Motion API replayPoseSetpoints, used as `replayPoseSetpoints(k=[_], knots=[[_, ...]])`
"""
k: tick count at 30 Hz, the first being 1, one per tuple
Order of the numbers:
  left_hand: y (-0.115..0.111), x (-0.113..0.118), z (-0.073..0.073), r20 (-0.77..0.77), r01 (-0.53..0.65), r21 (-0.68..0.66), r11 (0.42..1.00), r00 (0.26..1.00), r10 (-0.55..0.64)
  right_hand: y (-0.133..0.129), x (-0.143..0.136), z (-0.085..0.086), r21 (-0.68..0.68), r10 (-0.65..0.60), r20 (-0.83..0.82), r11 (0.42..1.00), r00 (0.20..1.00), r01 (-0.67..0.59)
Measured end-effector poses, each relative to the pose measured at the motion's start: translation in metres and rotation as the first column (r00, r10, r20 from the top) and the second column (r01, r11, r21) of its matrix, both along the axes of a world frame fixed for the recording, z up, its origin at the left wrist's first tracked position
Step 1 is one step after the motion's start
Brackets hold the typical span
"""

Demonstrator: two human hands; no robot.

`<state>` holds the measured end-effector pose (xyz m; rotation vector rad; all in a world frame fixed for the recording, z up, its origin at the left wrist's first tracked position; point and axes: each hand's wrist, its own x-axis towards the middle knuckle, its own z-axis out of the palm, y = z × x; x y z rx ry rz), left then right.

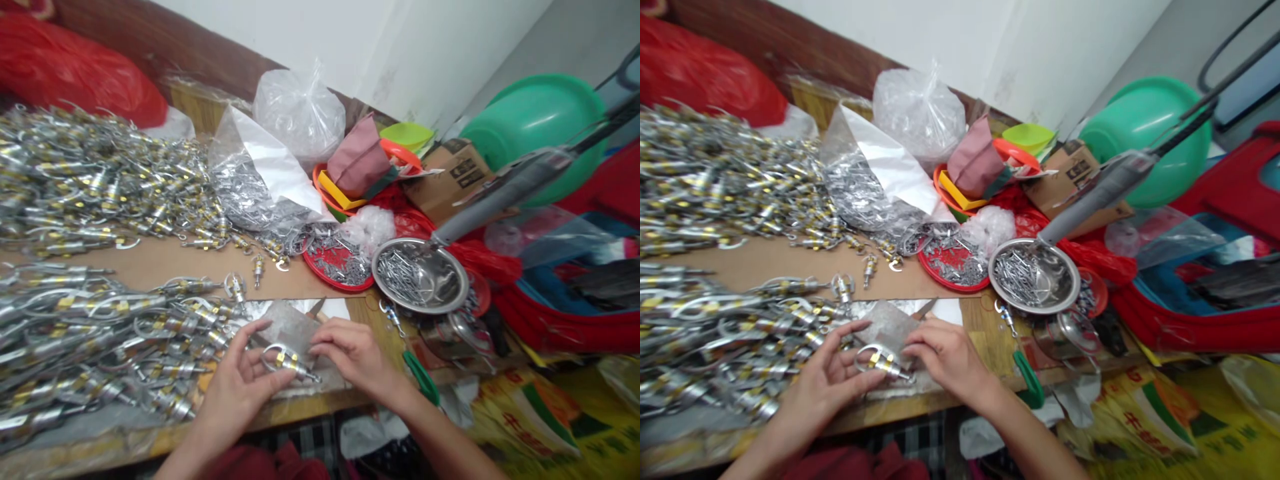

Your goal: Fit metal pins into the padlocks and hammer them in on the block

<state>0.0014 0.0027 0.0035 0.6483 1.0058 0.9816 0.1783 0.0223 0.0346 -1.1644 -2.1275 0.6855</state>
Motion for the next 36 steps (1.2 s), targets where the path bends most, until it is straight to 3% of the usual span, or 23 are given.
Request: replayPoseSetpoints(k=[7, 12, 18, 23, 27, 31, 36], knots=[[-0.001, 0.0, 0.003, 0.006, -0.016, 0.018, 1.0, 1.0, 0.016, -0.006, -0.022, -0.01, 0.032, -0.063, -0.075, 0.997, 0.995, 0.066], [-0.001, -0.001, 0.0, 0.015, 0.007, 0.021, 1.0, 1.0, -0.008, -0.005, -0.028, -0.019, 0.243, 0.029, -0.044, 0.97, 0.999, -0.017], [-0.001, -0.001, -0.004, 0.028, 0.008, 0.024, 1.0, 1.0, -0.008, -0.002, -0.016, -0.013, 0.475, 0.168, 0.268, 0.834, 0.949, -0.282], [0.0, -0.003, -0.006, 0.0, 0.019, 0.014, 1.0, 1.0, -0.019, 0.003, -0.015, -0.007, 0.625, 0.194, 0.329, 0.689, 0.924, -0.367], [-0.001, -0.004, -0.004, -0.011, 0.031, 0.016, 0.999, 0.999, -0.031, 0.01, -0.013, -0.01, 0.629, 0.251, 0.39, 0.63, 0.886, -0.455], [-0.001, -0.004, -0.004, -0.013, 0.03, 0.02, 0.999, 0.999, -0.029, 0.013, -0.006, -0.013, 0.554, 0.264, 0.487, 0.643, 0.832, -0.529], [-0.001, -0.003, -0.003, -0.062, 0.014, 0.014, 1.0, 0.998, -0.013, 0.003, -0.005, -0.007, 0.492, 0.244, 0.509, 0.704, 0.825, -0.512]])
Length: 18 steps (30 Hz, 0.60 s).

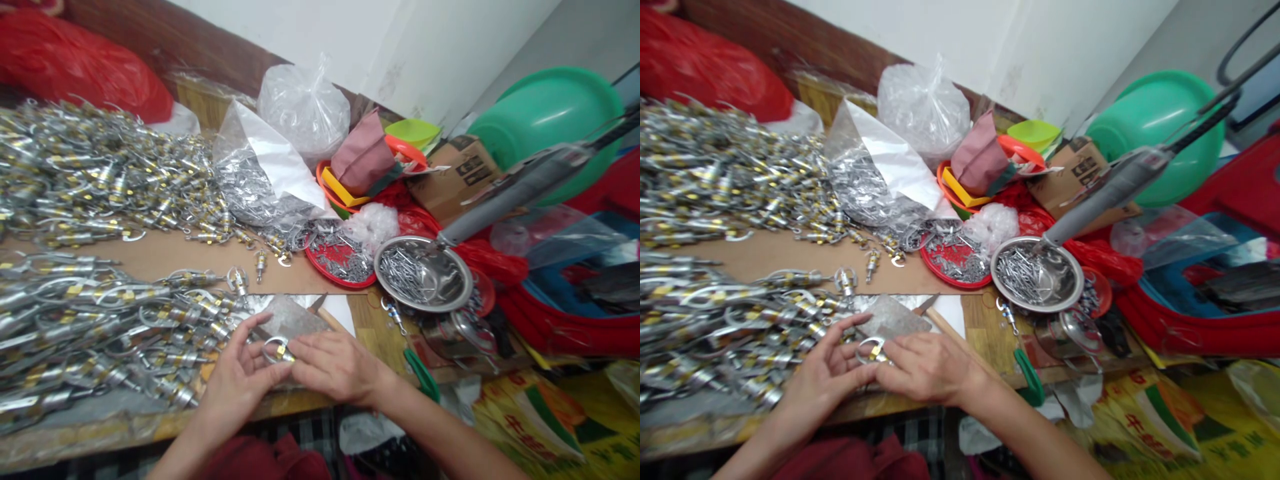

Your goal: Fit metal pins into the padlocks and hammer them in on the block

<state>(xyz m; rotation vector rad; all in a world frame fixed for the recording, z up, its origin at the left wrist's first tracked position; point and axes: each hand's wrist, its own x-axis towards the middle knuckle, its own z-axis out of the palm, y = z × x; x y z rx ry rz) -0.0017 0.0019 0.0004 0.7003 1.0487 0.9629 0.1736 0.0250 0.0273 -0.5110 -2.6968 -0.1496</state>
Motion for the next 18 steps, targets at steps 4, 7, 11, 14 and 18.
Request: replayPoseSetpoints(k=[4, 7, 11, 14, 18], knots=[[0.0, 0.001, 0.001, 0.001, 0.009, 0.002, 1.0, 1.0, -0.009, -0.012, 0.001, 0.0, -0.032, -0.051, 0.015, 0.998, 0.999, 0.051], [0.001, 0.001, -0.001, -0.01, -0.005, 0.011, 1.0, 1.0, 0.005, -0.018, 0.016, -0.013, -0.09, -0.169, -0.131, 0.983, 0.977, 0.158], [0.0, 0.003, 0.0, -0.026, -0.023, 0.001, 1.0, 0.999, 0.023, -0.02, 0.049, -0.035, -0.31, -0.703, -0.158, 0.702, 0.693, 0.642], [-0.002, 0.004, 0.001, -0.003, -0.049, 0.004, 0.999, 0.999, 0.049, -0.02, 0.062, -0.04, -0.427, -0.764, 0.14, 0.527, 0.629, 0.735], [-0.002, 0.004, 0.0, 0.004, -0.045, 0.019, 0.999, 0.999, 0.045, -0.023, 0.06, -0.027, -0.495, -0.787, 0.064, 0.509, 0.613, 0.705]])
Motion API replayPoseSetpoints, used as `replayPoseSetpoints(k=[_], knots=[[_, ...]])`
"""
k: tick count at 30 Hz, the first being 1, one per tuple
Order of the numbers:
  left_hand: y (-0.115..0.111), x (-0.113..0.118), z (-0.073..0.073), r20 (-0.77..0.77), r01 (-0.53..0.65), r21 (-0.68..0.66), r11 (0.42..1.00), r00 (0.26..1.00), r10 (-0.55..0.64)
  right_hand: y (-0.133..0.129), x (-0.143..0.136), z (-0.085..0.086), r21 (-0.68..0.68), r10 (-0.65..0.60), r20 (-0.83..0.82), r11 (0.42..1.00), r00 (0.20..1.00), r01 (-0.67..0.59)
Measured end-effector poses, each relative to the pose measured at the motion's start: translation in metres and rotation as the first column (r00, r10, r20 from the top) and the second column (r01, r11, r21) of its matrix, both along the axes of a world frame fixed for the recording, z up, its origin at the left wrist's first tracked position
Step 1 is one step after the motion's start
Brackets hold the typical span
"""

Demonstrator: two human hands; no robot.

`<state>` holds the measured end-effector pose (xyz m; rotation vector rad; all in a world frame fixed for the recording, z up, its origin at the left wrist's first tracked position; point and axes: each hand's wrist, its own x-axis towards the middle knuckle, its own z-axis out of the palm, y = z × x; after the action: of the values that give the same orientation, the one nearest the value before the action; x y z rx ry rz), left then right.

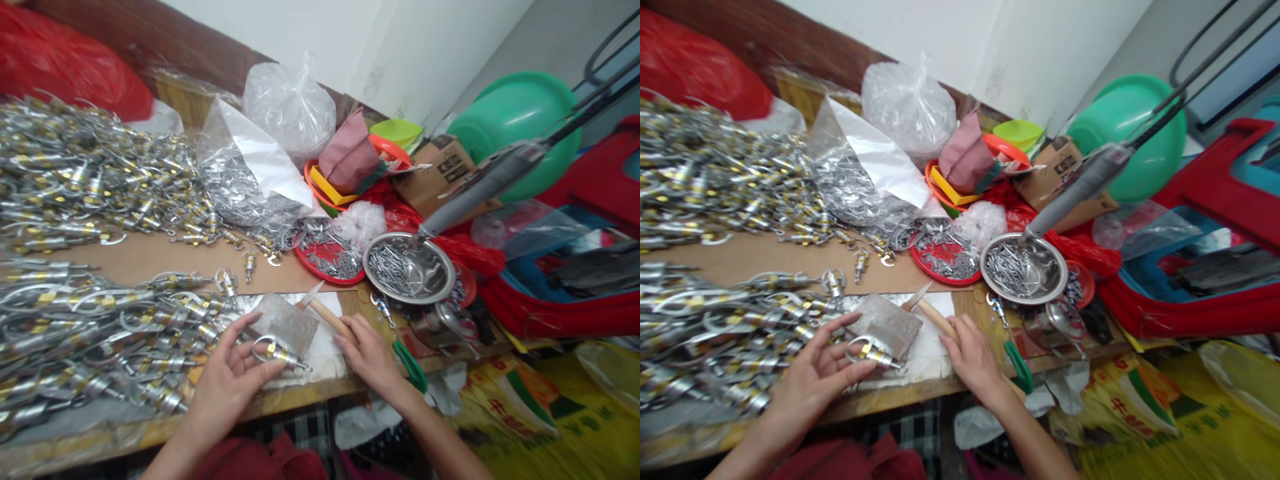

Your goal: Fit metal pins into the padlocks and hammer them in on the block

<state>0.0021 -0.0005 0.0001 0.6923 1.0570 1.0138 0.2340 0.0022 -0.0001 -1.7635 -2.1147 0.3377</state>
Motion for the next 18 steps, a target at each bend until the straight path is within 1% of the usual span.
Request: replayPoseSetpoints(k=[2, 4, 6, 7, 8, 9, 11, 12, 14, 16, 18], knots=[[0.001, -0.001, -0.002, -0.008, 0.009, 0.006, 1.0, 1.0, -0.009, -0.006, -0.004, 0.014, 0.099, 0.003, -0.103, 0.995, 0.995, 0.007], [0.001, -0.002, -0.003, -0.012, 0.013, 0.005, 1.0, 1.0, -0.013, -0.014, -0.008, 0.03, 0.215, 0.068, -0.159, 0.976, 0.985, -0.033], [0.001, -0.002, -0.001, -0.011, 0.02, 0.003, 1.0, 1.0, -0.02, -0.023, -0.012, 0.042, 0.356, 0.163, -0.143, 0.929, 0.976, -0.103], [0.001, -0.001, 0.0, -0.01, 0.02, 0.003, 1.0, 1.0, -0.02, -0.026, -0.014, 0.046, 0.393, 0.212, -0.101, 0.906, 0.972, -0.157], [0.001, -0.001, 0.001, -0.013, 0.017, 0.004, 1.0, 1.0, -0.017, -0.03, -0.016, 0.048, 0.389, 0.255, -0.05, 0.895, 0.966, -0.216], [0.001, -0.001, 0.002, -0.018, 0.011, 0.005, 1.0, 1.0, -0.01, -0.032, -0.018, 0.049, 0.348, 0.291, 0.002, 0.897, 0.957, -0.274], [0.001, -0.001, 0.003, -0.026, 0.0, 0.003, 1.0, 1.0, 0.0, -0.035, -0.021, 0.046, 0.217, 0.325, 0.086, 0.917, 0.942, -0.336], [0.001, -0.001, 0.003, -0.028, 0.002, 0.001, 1.0, 1.0, -0.002, -0.036, -0.022, 0.043, 0.186, 0.321, 0.104, 0.924, 0.941, -0.336], [0.002, -0.002, 0.002, -0.028, 0.012, 0.001, 1.0, 1.0, -0.012, -0.038, -0.023, 0.038, 0.242, 0.283, 0.089, 0.924, 0.955, -0.296], [0.003, -0.001, 0.0, -0.034, 0.024, 0.004, 1.0, 0.999, -0.024, -0.04, -0.024, 0.034, 0.288, 0.273, 0.062, 0.916, 0.96, -0.279], [0.002, 0.0, 0.0, -0.045, 0.032, 0.001, 0.999, 0.998, -0.032, -0.041, -0.023, 0.029, 0.24, 0.281, 0.024, 0.93, 0.96, -0.278]])
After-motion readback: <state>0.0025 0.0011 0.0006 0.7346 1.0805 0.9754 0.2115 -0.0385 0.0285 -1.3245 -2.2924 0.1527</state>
